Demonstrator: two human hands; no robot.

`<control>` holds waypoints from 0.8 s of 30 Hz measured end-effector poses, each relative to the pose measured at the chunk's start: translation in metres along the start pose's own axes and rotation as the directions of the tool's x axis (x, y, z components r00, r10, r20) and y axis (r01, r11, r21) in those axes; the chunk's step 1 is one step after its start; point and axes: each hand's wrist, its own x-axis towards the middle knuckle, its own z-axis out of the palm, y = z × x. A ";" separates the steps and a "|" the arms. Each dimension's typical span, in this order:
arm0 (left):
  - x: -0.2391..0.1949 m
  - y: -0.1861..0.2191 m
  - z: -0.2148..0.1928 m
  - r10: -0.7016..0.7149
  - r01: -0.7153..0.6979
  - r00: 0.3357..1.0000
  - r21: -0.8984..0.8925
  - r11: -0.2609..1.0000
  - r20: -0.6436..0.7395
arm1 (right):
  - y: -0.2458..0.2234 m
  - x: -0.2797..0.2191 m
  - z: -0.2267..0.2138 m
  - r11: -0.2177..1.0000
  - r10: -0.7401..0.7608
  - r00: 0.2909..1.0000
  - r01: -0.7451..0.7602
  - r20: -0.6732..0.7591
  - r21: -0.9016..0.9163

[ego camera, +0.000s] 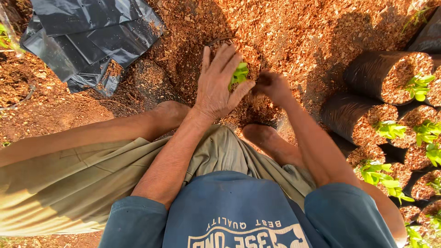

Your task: The person fills a plastic potting bag with wood chips and then transplants a small plant seedling into the bag by hand.

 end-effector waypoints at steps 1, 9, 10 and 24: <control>-0.002 0.002 0.000 0.029 -0.029 1.000 -0.023 0.999 -0.008 | -0.012 0.002 -0.022 0.988 0.155 0.987 -0.155 -0.032 -0.005; -0.015 0.012 -0.005 0.092 -0.093 0.996 -0.066 0.994 -0.009 | -0.126 -0.014 -0.068 0.828 -0.549 0.836 0.543 0.002 0.142; -0.017 0.012 -0.006 0.106 -0.106 0.994 -0.070 0.992 -0.011 | -0.134 -0.019 -0.068 0.869 -0.493 0.868 0.489 0.061 0.071; -0.025 0.005 -0.013 0.053 -0.059 0.998 -0.187 0.981 -0.037 | -0.107 0.061 0.018 0.632 -0.709 0.698 0.568 -0.098 -0.527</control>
